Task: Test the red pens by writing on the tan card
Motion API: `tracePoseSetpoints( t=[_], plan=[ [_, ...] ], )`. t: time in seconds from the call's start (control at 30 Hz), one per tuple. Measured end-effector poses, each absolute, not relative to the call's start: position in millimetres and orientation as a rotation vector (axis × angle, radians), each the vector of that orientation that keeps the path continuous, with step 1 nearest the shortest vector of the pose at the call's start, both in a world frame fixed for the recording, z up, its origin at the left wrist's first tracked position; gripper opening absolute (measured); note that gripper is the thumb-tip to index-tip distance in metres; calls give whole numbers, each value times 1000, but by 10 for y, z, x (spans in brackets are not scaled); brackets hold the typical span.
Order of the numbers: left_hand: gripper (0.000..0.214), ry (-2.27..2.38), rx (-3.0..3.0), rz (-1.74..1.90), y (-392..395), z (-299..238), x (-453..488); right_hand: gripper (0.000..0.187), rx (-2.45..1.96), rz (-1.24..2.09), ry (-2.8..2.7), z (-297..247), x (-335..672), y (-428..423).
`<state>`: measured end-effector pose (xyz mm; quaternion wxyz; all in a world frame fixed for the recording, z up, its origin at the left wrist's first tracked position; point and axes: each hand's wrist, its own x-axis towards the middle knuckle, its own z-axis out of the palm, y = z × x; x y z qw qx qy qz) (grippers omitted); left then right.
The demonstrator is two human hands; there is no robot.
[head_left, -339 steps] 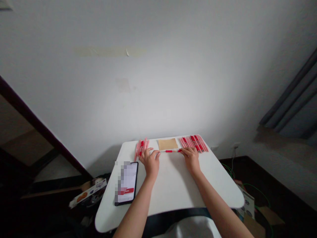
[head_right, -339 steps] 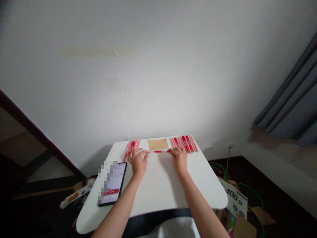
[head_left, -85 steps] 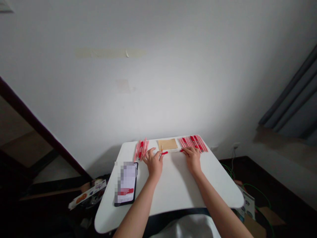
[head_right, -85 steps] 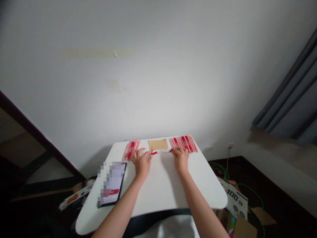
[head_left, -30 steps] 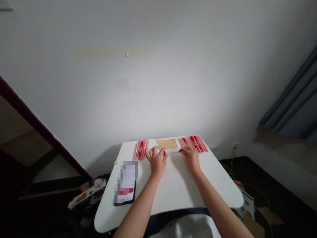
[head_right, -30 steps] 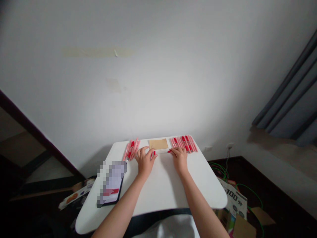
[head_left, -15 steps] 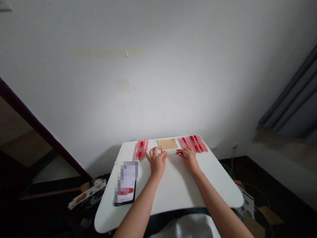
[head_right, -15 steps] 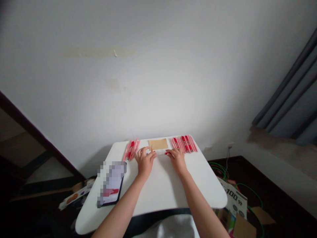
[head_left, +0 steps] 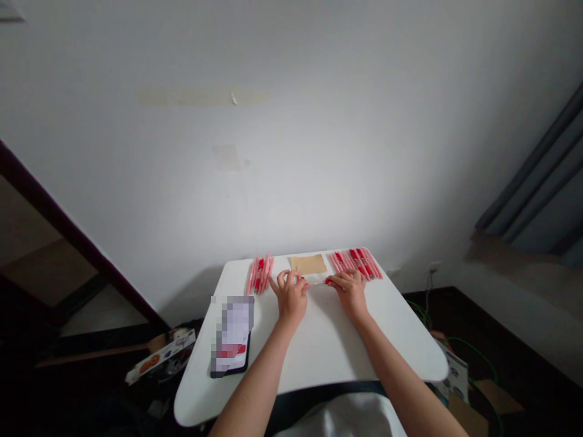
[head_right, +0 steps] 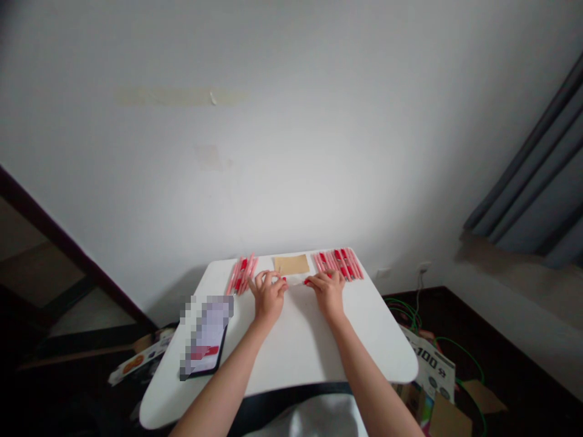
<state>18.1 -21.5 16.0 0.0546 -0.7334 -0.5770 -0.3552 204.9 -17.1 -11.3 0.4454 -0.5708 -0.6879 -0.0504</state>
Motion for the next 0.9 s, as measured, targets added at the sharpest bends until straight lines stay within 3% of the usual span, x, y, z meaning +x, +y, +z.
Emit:
tracePoseSetpoints(
  t=[0.47, 0.9],
  plan=[
    [25, -1839, -2219, -1060, -213, 139, 170, 20, -1385, -161, -1722, -36, 2042, -212],
    [8, -1785, -2150, -1129, -217, 139, 141, 20, -1399, -174, -1668, -110, 2081, -160]
  ],
)
